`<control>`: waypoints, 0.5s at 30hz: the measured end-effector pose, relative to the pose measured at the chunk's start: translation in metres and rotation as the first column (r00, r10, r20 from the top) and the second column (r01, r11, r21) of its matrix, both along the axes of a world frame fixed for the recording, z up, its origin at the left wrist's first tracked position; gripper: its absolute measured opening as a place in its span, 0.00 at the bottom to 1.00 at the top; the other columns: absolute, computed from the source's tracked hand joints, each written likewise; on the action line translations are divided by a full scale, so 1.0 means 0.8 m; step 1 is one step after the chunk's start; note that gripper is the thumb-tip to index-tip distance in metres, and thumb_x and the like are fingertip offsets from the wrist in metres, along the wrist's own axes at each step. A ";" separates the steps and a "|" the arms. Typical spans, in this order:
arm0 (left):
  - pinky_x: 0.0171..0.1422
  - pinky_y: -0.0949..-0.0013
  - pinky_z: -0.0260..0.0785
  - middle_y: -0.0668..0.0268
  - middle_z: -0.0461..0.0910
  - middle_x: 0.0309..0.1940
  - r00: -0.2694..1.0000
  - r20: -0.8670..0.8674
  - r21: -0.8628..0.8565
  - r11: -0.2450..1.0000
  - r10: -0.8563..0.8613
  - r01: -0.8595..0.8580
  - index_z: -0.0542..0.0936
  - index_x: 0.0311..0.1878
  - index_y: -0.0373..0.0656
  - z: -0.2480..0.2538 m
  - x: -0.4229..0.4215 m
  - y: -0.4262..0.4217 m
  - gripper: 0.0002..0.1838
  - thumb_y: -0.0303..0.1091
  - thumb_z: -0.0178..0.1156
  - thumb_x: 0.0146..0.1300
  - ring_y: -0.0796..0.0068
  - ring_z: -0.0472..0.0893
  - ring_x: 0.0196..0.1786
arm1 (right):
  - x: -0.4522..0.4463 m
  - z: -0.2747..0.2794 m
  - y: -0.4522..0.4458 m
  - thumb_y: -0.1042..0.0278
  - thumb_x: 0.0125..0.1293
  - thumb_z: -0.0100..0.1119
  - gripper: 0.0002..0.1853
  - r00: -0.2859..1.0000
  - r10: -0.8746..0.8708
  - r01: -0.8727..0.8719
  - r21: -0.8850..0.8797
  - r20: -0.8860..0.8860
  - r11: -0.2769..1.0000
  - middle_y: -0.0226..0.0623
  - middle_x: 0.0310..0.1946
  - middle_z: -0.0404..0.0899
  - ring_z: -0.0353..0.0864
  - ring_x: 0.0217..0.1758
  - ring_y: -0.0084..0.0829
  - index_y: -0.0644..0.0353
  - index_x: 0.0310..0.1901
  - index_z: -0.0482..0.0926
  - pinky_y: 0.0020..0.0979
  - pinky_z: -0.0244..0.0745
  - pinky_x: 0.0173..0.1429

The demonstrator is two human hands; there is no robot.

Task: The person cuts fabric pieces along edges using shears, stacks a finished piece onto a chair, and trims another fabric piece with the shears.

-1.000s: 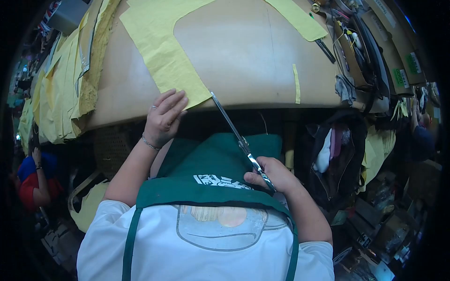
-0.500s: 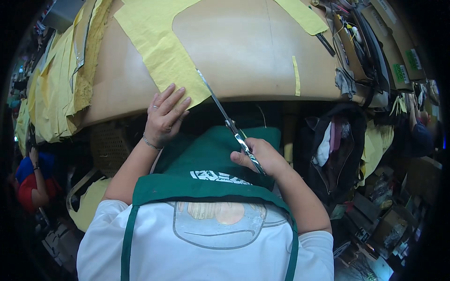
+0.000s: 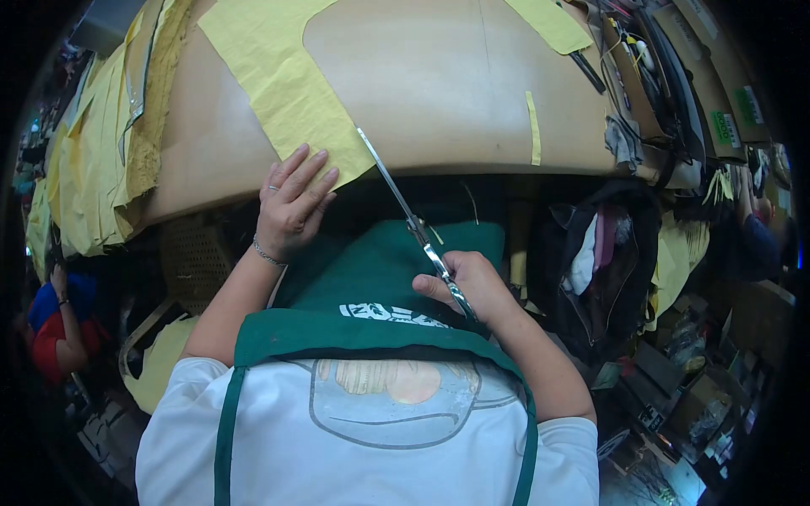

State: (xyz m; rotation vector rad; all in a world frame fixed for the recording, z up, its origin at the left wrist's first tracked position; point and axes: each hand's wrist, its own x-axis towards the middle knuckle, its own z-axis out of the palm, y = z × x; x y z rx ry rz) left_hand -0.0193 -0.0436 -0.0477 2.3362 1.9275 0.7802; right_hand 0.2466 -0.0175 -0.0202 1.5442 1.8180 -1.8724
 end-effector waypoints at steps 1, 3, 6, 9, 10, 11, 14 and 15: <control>0.59 0.56 0.55 0.68 0.72 0.51 1.000 -0.003 -0.001 1.000 0.002 -0.002 0.78 0.44 0.52 0.000 0.000 0.000 0.16 0.32 0.61 0.49 0.66 0.67 0.59 | -0.001 0.002 -0.001 0.31 0.39 0.60 0.34 1.000 -0.007 0.007 -0.014 0.009 1.000 0.31 0.12 0.66 0.67 0.19 0.22 0.63 0.18 0.69 0.28 0.65 0.25; 0.59 0.56 0.55 0.68 0.72 0.51 1.000 -0.006 -0.001 1.000 0.002 -0.002 0.78 0.45 0.52 0.000 0.000 0.000 0.16 0.32 0.61 0.49 0.66 0.67 0.59 | -0.001 0.005 -0.001 0.31 0.39 0.60 0.34 1.000 -0.007 0.008 -0.028 0.025 1.000 0.31 0.13 0.66 0.67 0.19 0.22 0.62 0.18 0.69 0.28 0.65 0.25; 0.59 0.56 0.55 0.68 0.72 0.51 1.000 -0.007 -0.001 1.000 -0.007 0.007 0.78 0.45 0.52 0.001 0.000 0.000 0.16 0.32 0.61 0.49 0.65 0.67 0.59 | 0.002 0.004 0.002 0.30 0.40 0.59 0.34 1.000 0.026 -0.026 -0.023 0.004 0.999 0.31 0.13 0.67 0.67 0.19 0.22 0.62 0.19 0.69 0.27 0.65 0.25; 0.58 0.55 0.55 0.68 0.72 0.51 1.000 -0.010 -0.006 1.000 -0.012 0.012 0.78 0.44 0.52 0.005 -0.001 0.000 0.16 0.32 0.61 0.49 0.65 0.67 0.59 | 0.005 -0.001 0.009 0.29 0.42 0.56 0.35 0.994 0.064 -0.066 -0.021 -0.086 0.998 0.30 0.14 0.68 0.67 0.20 0.23 0.62 0.21 0.70 0.27 0.65 0.25; 0.58 0.55 0.56 0.68 0.72 0.51 1.000 -0.011 -0.010 1.000 -0.013 0.013 0.78 0.44 0.52 0.006 -0.001 0.000 0.16 0.32 0.61 0.49 0.65 0.67 0.58 | 0.001 0.002 0.012 0.28 0.42 0.55 0.35 0.993 0.061 -0.065 -0.031 -0.104 0.997 0.30 0.14 0.68 0.67 0.20 0.23 0.62 0.21 0.70 0.27 0.65 0.25; 0.58 0.55 0.56 0.68 0.72 0.51 1.000 -0.009 -0.008 1.000 -0.017 0.017 0.78 0.44 0.53 0.006 -0.001 -0.001 0.16 0.32 0.61 0.49 0.65 0.67 0.58 | -0.003 0.004 0.015 0.27 0.42 0.54 0.36 0.991 0.058 -0.064 -0.042 -0.122 0.997 0.30 0.15 0.68 0.68 0.20 0.23 0.62 0.22 0.70 0.27 0.65 0.25; 0.58 0.53 0.57 0.68 0.72 0.51 1.000 -0.003 -0.007 1.000 -0.025 0.025 0.78 0.44 0.53 0.008 0.000 -0.002 0.16 0.32 0.61 0.49 0.64 0.67 0.58 | -0.014 0.004 0.027 0.26 0.42 0.52 0.36 0.989 0.093 -0.095 -0.013 -0.114 0.995 0.30 0.15 0.68 0.68 0.20 0.22 0.61 0.23 0.70 0.26 0.66 0.25; 0.58 0.53 0.57 0.68 0.72 0.51 1.000 -0.003 -0.010 1.000 -0.026 0.026 0.78 0.45 0.53 0.009 0.001 -0.004 0.16 0.32 0.61 0.49 0.64 0.67 0.58 | -0.015 0.005 0.030 0.26 0.42 0.52 0.36 0.989 0.093 -0.097 -0.029 -0.119 0.995 0.30 0.15 0.68 0.68 0.19 0.22 0.61 0.23 0.70 0.26 0.65 0.25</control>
